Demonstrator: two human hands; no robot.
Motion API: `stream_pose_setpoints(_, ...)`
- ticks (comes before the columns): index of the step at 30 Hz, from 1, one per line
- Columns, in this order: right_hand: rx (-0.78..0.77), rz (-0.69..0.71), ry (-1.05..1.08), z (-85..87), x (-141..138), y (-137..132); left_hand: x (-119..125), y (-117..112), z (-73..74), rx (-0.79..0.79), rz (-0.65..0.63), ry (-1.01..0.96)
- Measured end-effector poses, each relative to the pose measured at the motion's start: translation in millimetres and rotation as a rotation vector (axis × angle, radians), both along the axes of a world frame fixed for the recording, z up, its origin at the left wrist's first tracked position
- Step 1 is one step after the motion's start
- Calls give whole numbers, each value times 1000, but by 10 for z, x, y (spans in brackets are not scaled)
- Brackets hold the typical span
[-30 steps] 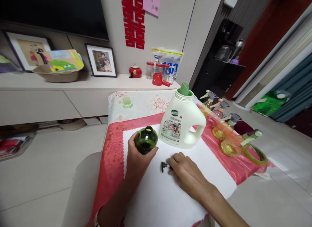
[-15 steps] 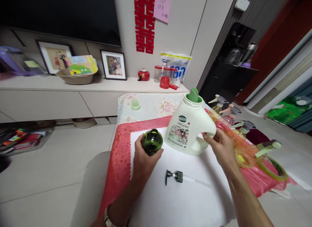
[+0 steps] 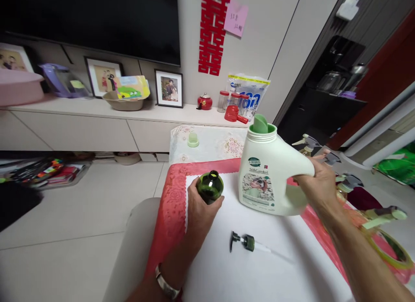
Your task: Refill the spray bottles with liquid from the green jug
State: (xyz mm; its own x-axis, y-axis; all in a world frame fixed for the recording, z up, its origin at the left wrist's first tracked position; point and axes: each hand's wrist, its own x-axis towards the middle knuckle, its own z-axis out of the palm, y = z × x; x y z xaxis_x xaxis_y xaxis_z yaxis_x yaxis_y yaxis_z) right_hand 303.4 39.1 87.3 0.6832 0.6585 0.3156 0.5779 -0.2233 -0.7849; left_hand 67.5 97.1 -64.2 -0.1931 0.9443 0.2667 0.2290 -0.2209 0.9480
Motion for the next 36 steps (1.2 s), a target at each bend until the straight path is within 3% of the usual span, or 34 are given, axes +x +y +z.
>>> stream_pose_setpoints(6,-144,136,-344,346,-93,4,-28,22,5,6,37,8)
stream_pose_setpoints(15,-345,340,-699,487,-41,126,-29,60,8,8,61,-10)
stream_pose_setpoints(21,-492,292,-869,569,-42,237,-25,51,38,-6,74,-3)
stream_pose_setpoints(29,-763,183,-1022,789,-269,329,-17,41,62,6,88,0)
stream_pose_setpoints(36,-833,171,-1080,923,-425,358,-13,24,60,16,89,38)
